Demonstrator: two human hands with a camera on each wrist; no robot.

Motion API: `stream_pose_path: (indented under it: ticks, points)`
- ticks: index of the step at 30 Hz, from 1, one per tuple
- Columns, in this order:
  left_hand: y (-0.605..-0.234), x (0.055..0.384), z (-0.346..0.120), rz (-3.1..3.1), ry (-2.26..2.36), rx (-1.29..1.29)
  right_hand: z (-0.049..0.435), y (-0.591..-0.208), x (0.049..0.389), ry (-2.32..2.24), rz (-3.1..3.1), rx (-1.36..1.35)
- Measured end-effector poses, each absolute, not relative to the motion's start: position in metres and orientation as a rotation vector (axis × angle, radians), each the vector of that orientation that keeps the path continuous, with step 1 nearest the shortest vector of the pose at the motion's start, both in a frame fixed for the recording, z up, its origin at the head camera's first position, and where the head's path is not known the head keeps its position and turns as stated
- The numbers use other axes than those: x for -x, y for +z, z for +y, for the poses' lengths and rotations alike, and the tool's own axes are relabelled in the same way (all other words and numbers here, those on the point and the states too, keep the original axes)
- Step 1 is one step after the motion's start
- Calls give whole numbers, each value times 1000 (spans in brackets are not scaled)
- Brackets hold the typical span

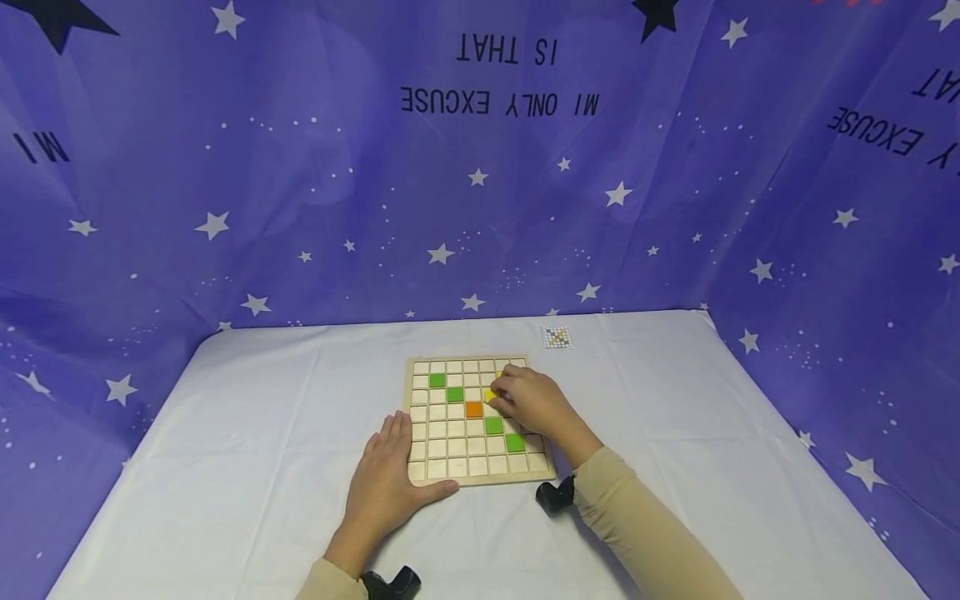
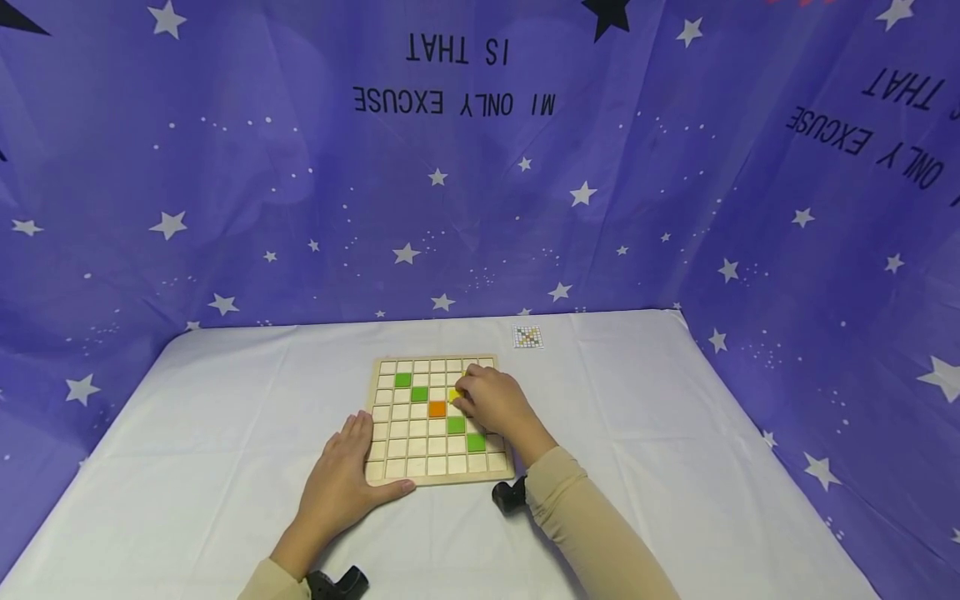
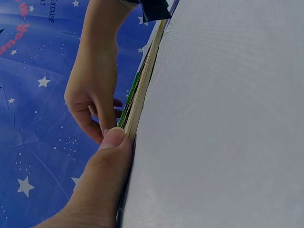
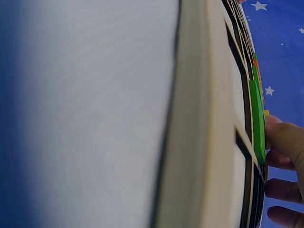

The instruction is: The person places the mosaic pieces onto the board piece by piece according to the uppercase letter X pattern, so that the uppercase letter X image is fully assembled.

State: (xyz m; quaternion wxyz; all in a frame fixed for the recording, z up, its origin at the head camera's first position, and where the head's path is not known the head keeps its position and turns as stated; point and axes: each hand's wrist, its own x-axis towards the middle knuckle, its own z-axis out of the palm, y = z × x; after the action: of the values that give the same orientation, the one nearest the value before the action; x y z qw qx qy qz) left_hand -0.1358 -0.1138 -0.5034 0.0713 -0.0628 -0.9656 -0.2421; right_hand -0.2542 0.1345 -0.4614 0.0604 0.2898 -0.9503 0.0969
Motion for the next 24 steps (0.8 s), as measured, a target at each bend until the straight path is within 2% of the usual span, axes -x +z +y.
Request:
stream_pose_path:
  ticks: [11,24]
  points:
    - [-502,137,-114,-2904,-735,189,129,-462,258,342,-2916,-766]
    - [-503,136,-114,-2892,-730,190,131,-462,256,418,-2920,-780]
